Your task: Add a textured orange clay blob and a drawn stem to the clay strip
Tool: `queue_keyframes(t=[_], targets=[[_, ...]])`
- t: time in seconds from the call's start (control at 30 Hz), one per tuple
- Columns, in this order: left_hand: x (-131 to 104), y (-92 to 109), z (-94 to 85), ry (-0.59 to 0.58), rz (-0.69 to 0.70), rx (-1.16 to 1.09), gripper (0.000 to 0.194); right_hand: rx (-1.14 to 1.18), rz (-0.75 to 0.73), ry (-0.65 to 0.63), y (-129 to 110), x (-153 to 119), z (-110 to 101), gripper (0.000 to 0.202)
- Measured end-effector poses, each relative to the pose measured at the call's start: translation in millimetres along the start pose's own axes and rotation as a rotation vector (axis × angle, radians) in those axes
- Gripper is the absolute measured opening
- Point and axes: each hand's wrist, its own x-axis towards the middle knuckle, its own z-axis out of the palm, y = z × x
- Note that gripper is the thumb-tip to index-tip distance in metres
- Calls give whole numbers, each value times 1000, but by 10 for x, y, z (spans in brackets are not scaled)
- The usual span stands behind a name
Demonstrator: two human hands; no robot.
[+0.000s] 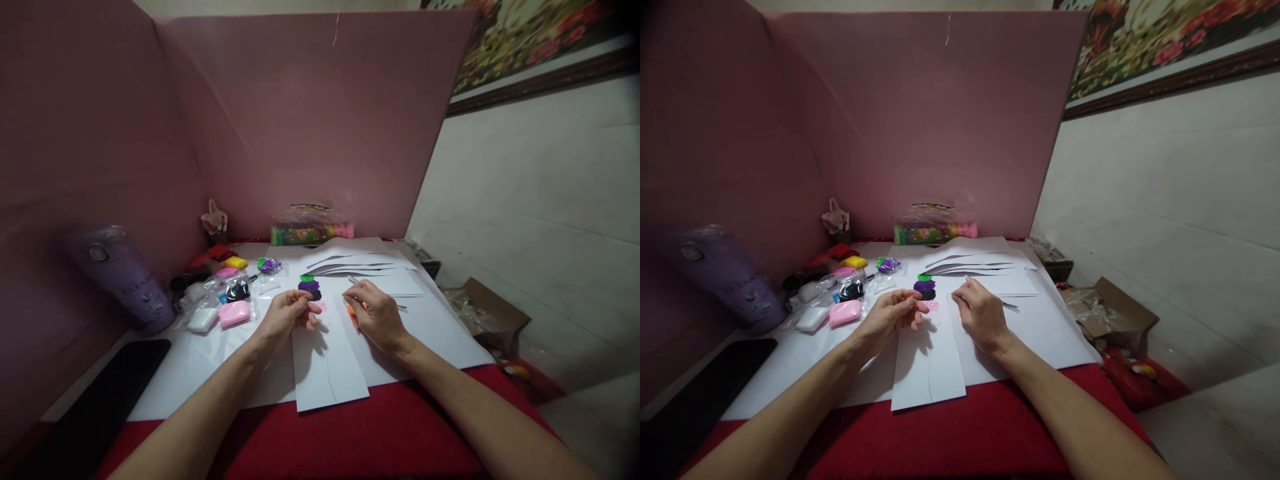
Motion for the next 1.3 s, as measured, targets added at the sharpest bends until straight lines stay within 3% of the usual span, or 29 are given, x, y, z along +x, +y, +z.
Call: queue_keyframes(t=[0.6,0.9,1.1,1.3], targets=[[8,-13,-48,3,-41,109,41,12,2,6,-25,5,-10,16],[9,4,-23,35,35,89,45,17,-1,-1,-17,0,-3,16],[2,20,-18,70,10,44,43,18,8,-8,-22,-1,-9,16],[28,-6,-47,61,22,65,30,11,3,-2,-17,-5,-3,16]])
